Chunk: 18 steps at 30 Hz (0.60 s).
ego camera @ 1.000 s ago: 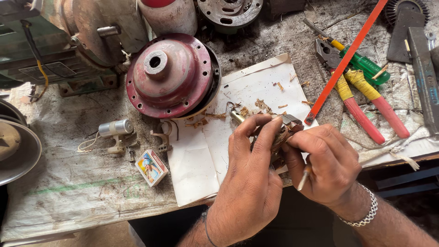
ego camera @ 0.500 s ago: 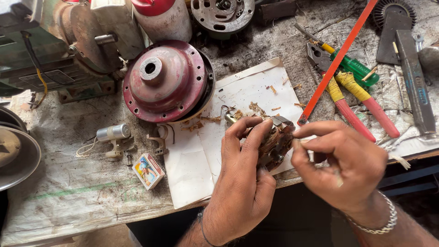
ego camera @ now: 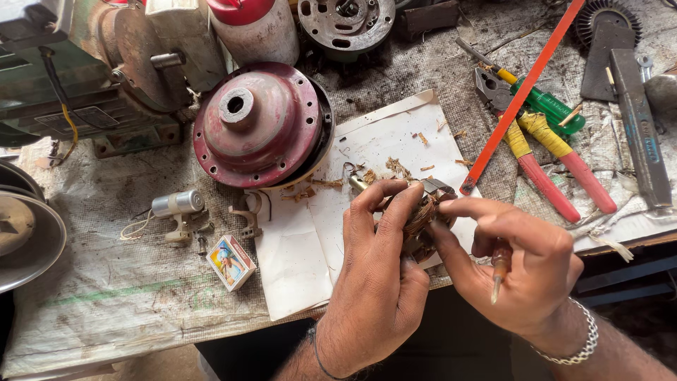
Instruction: The person holds a motor stator with burnt copper windings on a workbench and uses a screwdriver to pry and scrape the burnt windings and insulation out of the stator slots, working around the core and pulling out loose debris by hand as it accumulates on the paper below.
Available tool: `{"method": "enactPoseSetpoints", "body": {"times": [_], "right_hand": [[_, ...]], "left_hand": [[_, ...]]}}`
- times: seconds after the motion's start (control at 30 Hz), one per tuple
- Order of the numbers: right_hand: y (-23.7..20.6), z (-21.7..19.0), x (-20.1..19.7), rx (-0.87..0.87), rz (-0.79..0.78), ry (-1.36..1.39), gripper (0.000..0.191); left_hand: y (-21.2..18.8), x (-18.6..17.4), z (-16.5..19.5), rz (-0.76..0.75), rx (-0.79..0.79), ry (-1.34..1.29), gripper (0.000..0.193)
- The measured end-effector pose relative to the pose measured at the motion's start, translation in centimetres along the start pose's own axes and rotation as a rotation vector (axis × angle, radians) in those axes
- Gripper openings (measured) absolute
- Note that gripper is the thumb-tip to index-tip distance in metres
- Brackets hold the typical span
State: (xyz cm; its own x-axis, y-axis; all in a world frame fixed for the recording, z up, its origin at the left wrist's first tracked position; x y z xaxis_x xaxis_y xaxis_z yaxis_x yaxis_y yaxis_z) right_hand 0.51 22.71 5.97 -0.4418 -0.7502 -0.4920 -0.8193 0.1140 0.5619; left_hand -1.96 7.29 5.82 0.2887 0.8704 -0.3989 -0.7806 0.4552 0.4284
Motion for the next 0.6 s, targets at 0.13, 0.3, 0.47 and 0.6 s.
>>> {"method": "enactPoseSetpoints", "body": {"times": [0.13,0.3,0.47,0.6], "right_hand": [[-0.8,1.0,-0.2,-0.014,-0.004,0.067,0.044],[-0.2,1.4,0.7,-0.065,-0.069,0.091,0.047],[1.9,2.4,0.9,0.065,-0.042,0.240,0.047],[2.7,3.6,-0.5,0.237,0.055,0.295,0.045]], "left_hand": [[-0.1,0.1,0.0,-0.011,-0.003,-0.013,0.074],[-0.1,0.1,0.0,-0.006,0.011,0.014,0.075],[-0.1,0.1,0.0,-0.004,0.006,0.019,0.075],[0.0,0.1,0.0,0.007,0.001,0.019,0.075]]}}
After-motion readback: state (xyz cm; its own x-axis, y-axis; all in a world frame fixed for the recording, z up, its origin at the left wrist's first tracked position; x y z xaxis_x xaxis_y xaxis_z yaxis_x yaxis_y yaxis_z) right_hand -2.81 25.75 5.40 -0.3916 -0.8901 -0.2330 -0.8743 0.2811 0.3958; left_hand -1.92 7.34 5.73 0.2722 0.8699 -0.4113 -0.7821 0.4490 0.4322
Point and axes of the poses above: each hand's wrist, its own y-axis towards the middle knuckle, its own x-axis out of the palm, z = x × y, the point moved 6 cm from there along y, towards the middle knuckle, and after that the axes turned 7 degrees about x, right-handed, at the moved point
